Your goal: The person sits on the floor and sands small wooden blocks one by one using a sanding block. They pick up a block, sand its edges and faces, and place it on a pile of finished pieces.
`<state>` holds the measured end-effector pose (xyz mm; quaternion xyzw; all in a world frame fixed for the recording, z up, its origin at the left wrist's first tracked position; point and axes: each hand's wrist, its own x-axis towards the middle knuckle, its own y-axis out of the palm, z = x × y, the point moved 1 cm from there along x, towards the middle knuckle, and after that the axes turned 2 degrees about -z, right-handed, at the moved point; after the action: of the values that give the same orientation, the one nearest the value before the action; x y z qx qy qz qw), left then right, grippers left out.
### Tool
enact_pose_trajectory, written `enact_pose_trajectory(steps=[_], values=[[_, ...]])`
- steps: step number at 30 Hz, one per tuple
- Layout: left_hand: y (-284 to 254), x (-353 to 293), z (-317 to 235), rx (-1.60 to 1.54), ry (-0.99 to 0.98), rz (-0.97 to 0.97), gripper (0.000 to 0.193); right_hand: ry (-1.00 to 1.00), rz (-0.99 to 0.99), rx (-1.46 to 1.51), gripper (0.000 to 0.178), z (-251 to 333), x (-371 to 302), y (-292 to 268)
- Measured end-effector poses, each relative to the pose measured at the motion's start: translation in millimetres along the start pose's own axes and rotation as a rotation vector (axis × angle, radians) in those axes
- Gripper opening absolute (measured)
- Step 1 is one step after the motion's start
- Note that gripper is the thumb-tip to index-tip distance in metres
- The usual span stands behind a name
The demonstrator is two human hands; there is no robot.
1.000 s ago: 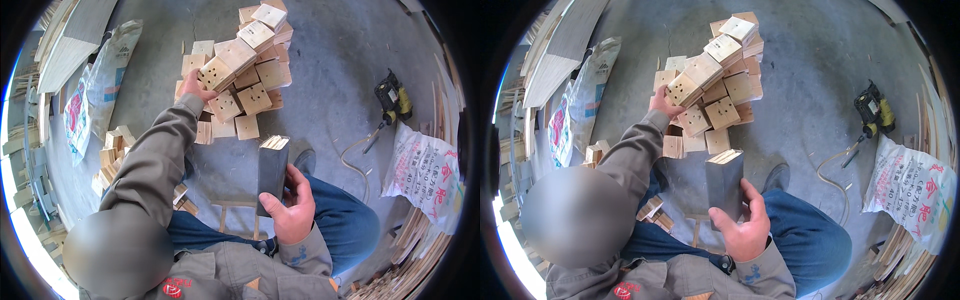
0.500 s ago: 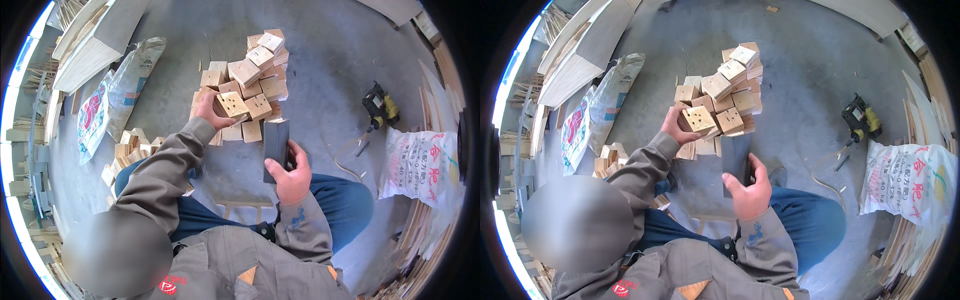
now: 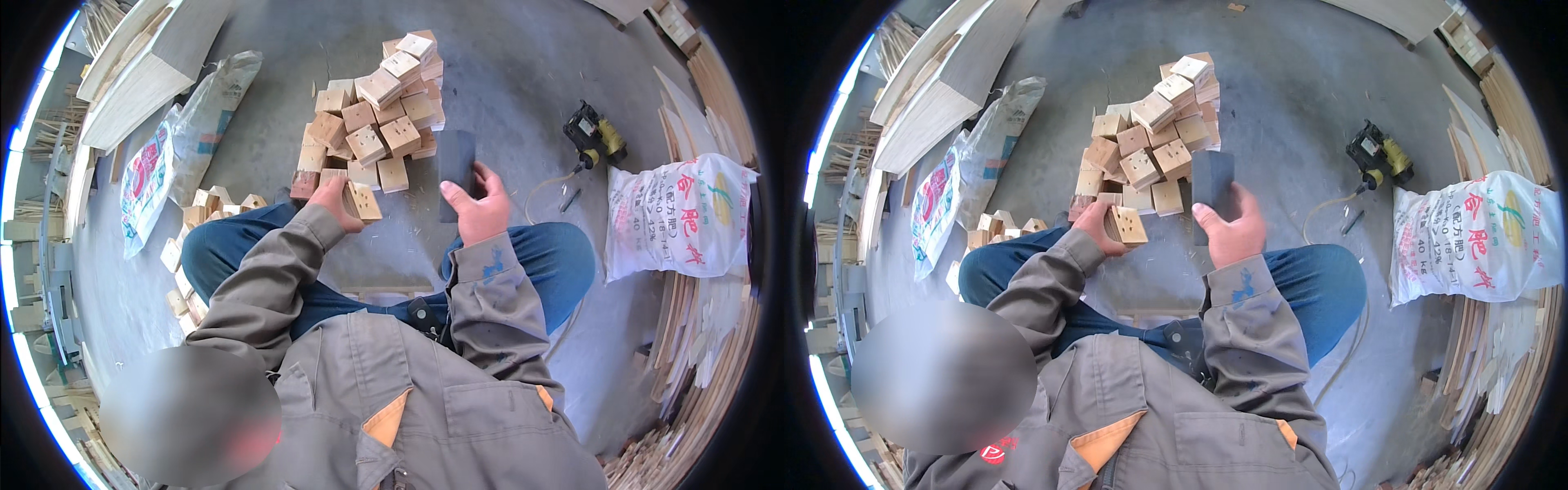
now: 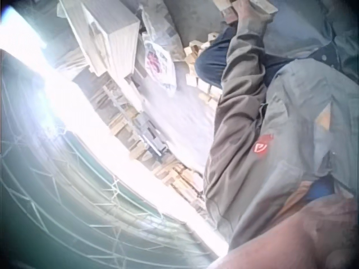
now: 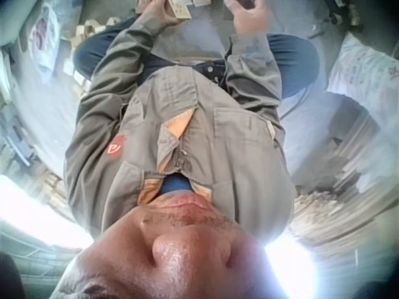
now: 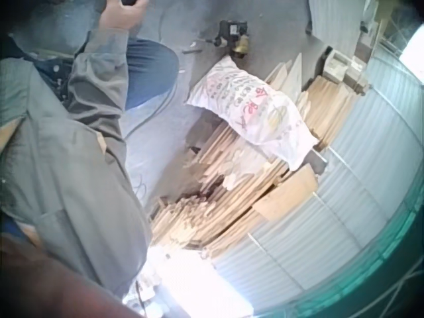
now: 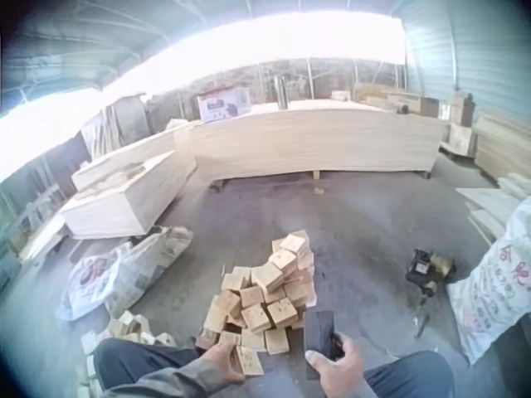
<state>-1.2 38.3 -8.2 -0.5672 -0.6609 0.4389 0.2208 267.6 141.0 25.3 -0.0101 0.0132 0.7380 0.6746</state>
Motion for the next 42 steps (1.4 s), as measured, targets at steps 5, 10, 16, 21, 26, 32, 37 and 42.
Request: enact_pose_trajectory(steps=[5,10,16,21,26,32,37,42], values=[[-16.4,-15.0,-35.2,-0.148,0.138,-0.226,0.087,-0.02,0.14,-0.05,0.068,-26.9,1.9,20.2],[-4.1,-34.9,-37.3,-0.436,0.133,-0.295,0.088,-0.253,0.463,-0.28,0.072,1.0,-25.2,51.5],[-14.5,-59.2,-28.0,-0.339,0.086,-0.293,0.09,-0.034,0.422,-0.755,0.068,-37.5,1.3,41.0],[-18.1,-54.2,-31.1,-0.359,0.075,-0.314,0.093,-0.061,0.31,-0.504,0.068,-18.9,-1.7,34.1],[-9.8,-57.2,-24.7,-0.56,-0.009,-0.266,0.096,-0.269,0.481,-0.377,0.07,-9.3,-23.7,55.5],[-9.5,-47.7,1.9,-0.894,-0.169,-0.169,0.1,-0.023,0.304,-0.59,0.073,-41.3,0.1,49.2],[3.4,-33.3,39.5,-1.537,-0.407,-0.034,0.073,0.122,0.207,-0.167,0.066,-38.3,2.9,48.7],[18.3,-29.1,42.5,-1.774,-0.492,0.095,0.067,0.122,0.358,0.02,0.069,-32.0,-8.5,57.5]])
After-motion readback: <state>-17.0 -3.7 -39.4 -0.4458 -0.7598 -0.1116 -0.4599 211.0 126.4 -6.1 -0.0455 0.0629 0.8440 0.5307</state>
